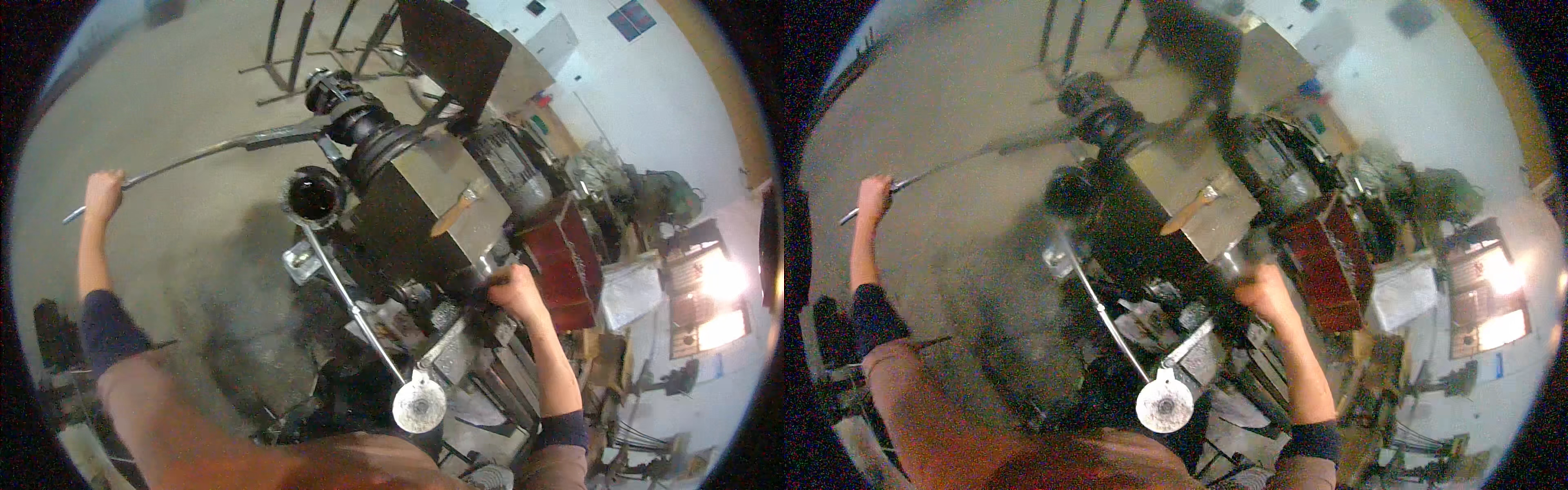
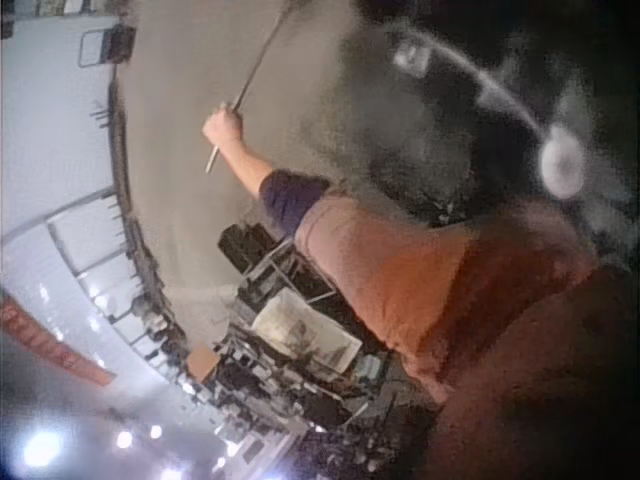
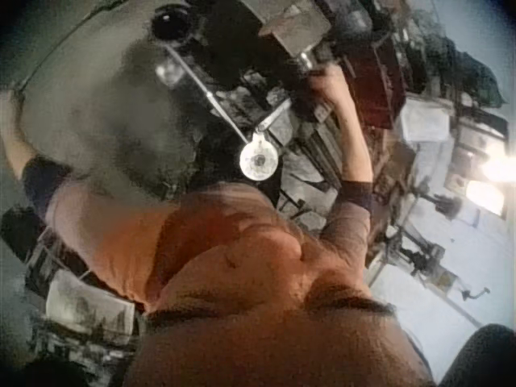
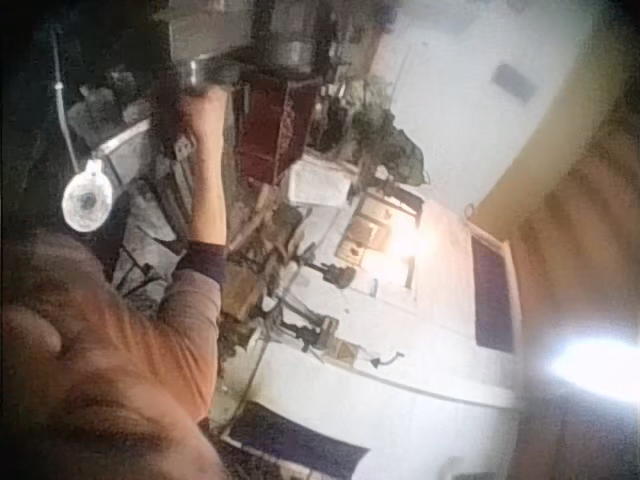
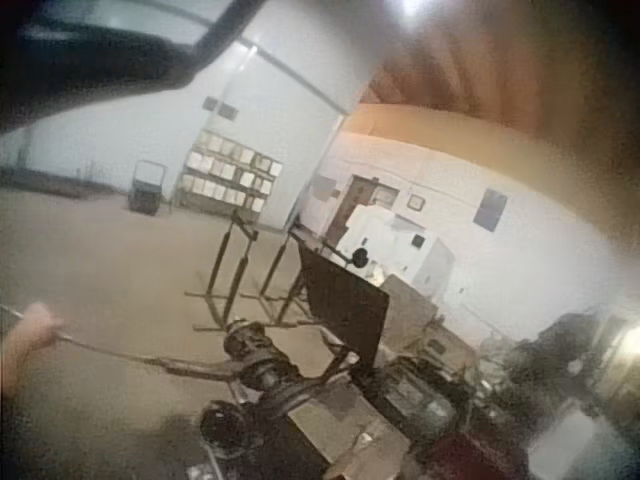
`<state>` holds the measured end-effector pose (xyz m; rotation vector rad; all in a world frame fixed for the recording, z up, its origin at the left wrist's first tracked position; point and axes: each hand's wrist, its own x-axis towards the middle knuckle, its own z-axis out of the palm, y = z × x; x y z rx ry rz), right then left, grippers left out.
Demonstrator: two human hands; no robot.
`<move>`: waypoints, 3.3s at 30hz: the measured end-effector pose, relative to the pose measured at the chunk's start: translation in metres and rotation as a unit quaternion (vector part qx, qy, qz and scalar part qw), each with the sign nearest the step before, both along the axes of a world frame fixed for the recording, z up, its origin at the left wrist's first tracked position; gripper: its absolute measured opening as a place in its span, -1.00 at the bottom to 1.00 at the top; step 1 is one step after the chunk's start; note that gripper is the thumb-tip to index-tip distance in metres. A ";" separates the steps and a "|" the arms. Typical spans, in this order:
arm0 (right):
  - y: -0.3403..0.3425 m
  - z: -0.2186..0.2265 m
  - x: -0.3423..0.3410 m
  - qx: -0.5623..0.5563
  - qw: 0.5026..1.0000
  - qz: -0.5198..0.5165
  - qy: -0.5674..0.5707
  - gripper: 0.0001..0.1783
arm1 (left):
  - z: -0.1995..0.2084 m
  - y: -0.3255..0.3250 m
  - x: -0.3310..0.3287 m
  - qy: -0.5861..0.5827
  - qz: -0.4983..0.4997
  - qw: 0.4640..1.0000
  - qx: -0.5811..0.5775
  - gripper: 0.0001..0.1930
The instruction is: The person operates a metal lathe in a workshop, repeatedly inserting small cylindrical metal parts into the chuck, adjusting the machine, and removing the parts. The person handles the parts one at a time and places them into a nearby container.
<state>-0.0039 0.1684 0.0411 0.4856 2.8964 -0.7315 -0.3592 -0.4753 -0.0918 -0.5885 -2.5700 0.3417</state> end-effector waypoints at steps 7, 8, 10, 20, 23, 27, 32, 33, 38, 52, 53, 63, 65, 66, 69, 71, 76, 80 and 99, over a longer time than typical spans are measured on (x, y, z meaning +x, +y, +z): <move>0.009 -0.008 -0.001 0.109 0.992 0.056 -0.008 -0.71 | 0.009 0.024 0.017 -0.072 0.138 0.982 0.103 -0.81; 0.006 -0.008 0.002 0.118 0.992 0.046 0.001 -0.70 | 0.003 0.043 0.025 -0.055 0.079 0.971 0.220 -0.73; 0.010 -0.013 0.008 0.162 0.985 0.049 0.025 -0.69 | 0.000 0.113 0.064 0.103 -0.125 0.940 0.301 -0.71; 0.000 0.013 0.213 0.170 0.950 -0.061 0.254 -0.59 | -0.156 0.336 0.146 -0.399 -0.048 0.904 0.148 -0.72; 0.032 -0.021 0.319 0.137 0.939 -0.223 0.226 -0.64 | -0.154 0.321 0.096 -0.286 -0.167 0.941 -0.064 -0.83; 0.072 -0.056 0.445 0.203 0.862 -0.450 0.116 -0.68 | -0.161 0.324 0.113 -0.290 -0.090 0.953 -0.013 -0.87; 0.130 -0.123 0.642 0.238 0.784 -0.569 -0.068 -0.49 | -0.073 0.300 0.154 -0.476 -0.046 0.820 0.315 -0.54; 0.142 -0.135 0.683 0.252 0.804 -0.510 -0.176 -0.47 | -0.090 0.288 0.139 -0.518 -0.050 0.745 0.418 -0.54; 0.183 -0.179 0.819 0.307 0.769 -0.510 -0.235 -0.54 | -0.077 0.342 0.172 -0.484 0.033 0.595 0.641 -0.63; 0.004 -0.169 0.672 0.218 0.608 -0.733 -0.214 -0.68 | -0.074 0.399 0.199 -0.322 0.064 0.563 0.759 -0.79; -0.005 -0.165 0.661 0.232 0.605 -0.731 -0.212 -0.69 | -0.077 0.397 0.196 -0.330 0.067 0.562 0.755 -0.79; -0.021 -0.164 0.647 0.255 0.603 -0.731 -0.194 -0.69 | -0.066 0.405 0.199 -0.337 0.054 0.545 0.766 -0.76; -0.021 -0.169 0.654 0.262 0.604 -0.729 -0.186 -0.69 | -0.069 0.404 0.198 -0.328 0.025 0.554 0.765 -0.77; -0.020 -0.169 0.653 0.259 0.610 -0.725 -0.185 -0.69 | -0.068 0.403 0.197 -0.327 0.036 0.563 0.759 -0.78; -0.026 -0.162 0.646 0.244 0.617 -0.728 -0.170 -0.69 | -0.042 0.408 0.216 -0.277 0.041 0.592 0.756 -0.84; -0.017 -0.182 0.672 0.255 0.624 -0.720 -0.164 -0.65 | -0.073 0.395 0.194 -0.305 0.058 0.610 0.729 -0.87; 0.050 -0.207 0.751 0.421 0.656 -0.609 -0.146 -0.60 | -0.058 0.385 0.178 -0.338 0.069 0.696 0.630 -0.83; 0.113 -0.198 0.781 0.361 0.684 -0.621 -0.128 -0.63 | -0.049 0.383 0.175 -0.321 0.070 0.734 0.594 -0.87; -0.017 -0.182 0.672 0.212 0.601 -0.742 -0.206 -0.59 | -0.069 0.247 0.272 -0.164 0.166 0.512 0.826 -0.66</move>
